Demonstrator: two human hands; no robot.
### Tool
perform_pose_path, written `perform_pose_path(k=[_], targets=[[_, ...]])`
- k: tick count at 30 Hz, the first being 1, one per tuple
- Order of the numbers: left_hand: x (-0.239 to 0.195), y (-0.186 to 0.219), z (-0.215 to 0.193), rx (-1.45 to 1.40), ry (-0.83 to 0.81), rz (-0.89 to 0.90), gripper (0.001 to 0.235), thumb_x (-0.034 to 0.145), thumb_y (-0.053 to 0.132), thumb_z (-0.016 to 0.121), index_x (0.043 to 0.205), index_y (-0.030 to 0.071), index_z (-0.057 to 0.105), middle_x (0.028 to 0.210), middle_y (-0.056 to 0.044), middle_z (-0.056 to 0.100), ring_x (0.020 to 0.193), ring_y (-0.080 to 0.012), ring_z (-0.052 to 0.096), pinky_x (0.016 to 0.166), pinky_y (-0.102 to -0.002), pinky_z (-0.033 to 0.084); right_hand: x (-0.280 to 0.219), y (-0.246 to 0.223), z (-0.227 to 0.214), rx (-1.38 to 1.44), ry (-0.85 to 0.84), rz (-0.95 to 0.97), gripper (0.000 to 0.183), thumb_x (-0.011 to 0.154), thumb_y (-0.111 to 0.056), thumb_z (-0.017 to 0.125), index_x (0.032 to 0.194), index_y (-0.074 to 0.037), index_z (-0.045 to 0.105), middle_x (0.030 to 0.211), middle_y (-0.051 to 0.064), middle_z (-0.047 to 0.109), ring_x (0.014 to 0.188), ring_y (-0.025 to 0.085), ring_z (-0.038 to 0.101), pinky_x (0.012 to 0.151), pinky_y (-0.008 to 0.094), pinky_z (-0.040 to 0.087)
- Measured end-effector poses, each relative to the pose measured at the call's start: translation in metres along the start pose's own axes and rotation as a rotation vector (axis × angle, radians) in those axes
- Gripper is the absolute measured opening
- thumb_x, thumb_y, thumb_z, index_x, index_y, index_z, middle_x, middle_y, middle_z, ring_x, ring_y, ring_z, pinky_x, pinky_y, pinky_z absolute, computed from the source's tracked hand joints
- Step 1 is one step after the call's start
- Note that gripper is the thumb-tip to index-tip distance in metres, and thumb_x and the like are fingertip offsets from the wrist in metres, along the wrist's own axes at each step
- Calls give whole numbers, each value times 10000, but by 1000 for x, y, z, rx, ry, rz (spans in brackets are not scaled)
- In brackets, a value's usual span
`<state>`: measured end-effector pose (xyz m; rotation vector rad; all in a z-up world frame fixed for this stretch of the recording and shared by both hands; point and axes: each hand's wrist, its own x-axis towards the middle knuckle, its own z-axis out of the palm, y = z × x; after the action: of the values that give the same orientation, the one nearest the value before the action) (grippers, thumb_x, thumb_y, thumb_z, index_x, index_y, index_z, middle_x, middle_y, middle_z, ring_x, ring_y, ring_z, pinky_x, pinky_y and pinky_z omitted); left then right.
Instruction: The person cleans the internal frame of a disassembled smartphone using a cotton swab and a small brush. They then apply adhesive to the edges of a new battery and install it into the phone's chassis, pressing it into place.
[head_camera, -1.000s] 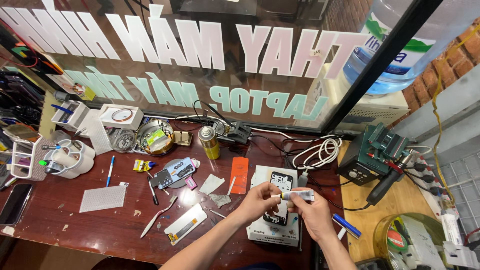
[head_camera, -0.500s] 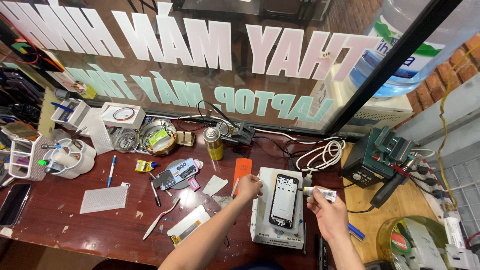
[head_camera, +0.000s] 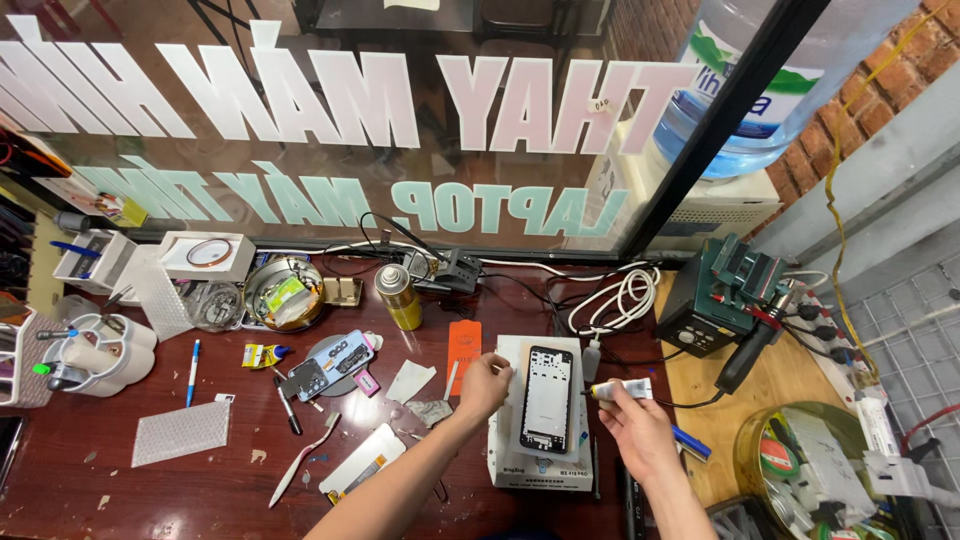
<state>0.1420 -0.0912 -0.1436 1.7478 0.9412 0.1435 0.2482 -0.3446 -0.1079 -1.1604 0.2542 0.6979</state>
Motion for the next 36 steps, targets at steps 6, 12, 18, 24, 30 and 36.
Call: perform_pose_path(k=[6,12,18,24,30,36], targets=[[-46,28,-2,97,-51,12,284,885,258,707,1041,20,716,962,-150,758,905,-297,737,829,-416,579,-2,18,24,-90,-63,5,250,1013,-238,593,1100,-10,648,1076,79,676,1019,182,613,963,410,513],[-57,42,1,197,-89,-10,361,860,254,725,1155,48,688,1000,-171,759,978,-322,734,873,-426,566,2,25,27,-159,-97,16,264,993,-261,596,1084,-19,648,1046,77,684,1007,177,630,977,437,496],[-55,47,6,226,-81,-83,434,825,290,797,1152,44,655,996,-173,740,976,-310,723,870,-429,558,7,27,25,-113,-146,15,254,1016,-264,622,1075,-20,659,1029,70,658,962,169,593,976,444,513],[-45,36,5,20,-160,-104,398,817,223,797,1104,-8,647,919,-172,755,798,-260,759,668,-385,607,-1,27,27,-53,-159,39,222,993,-248,624,1050,-36,659,1040,70,700,953,182,614,911,436,527],[-37,27,-7,97,-220,-32,414,858,226,746,1176,-11,631,960,-185,757,851,-271,758,742,-404,607,16,17,34,-111,-8,-298,158,964,-93,686,1071,19,655,996,95,726,880,181,696,805,349,591],[-44,42,-6,230,-147,49,528,862,243,713,1334,60,565,1030,-225,744,975,-341,729,902,-437,557,43,22,62,-215,53,-409,139,955,-58,687,1066,11,638,982,89,730,841,157,700,730,318,606]])
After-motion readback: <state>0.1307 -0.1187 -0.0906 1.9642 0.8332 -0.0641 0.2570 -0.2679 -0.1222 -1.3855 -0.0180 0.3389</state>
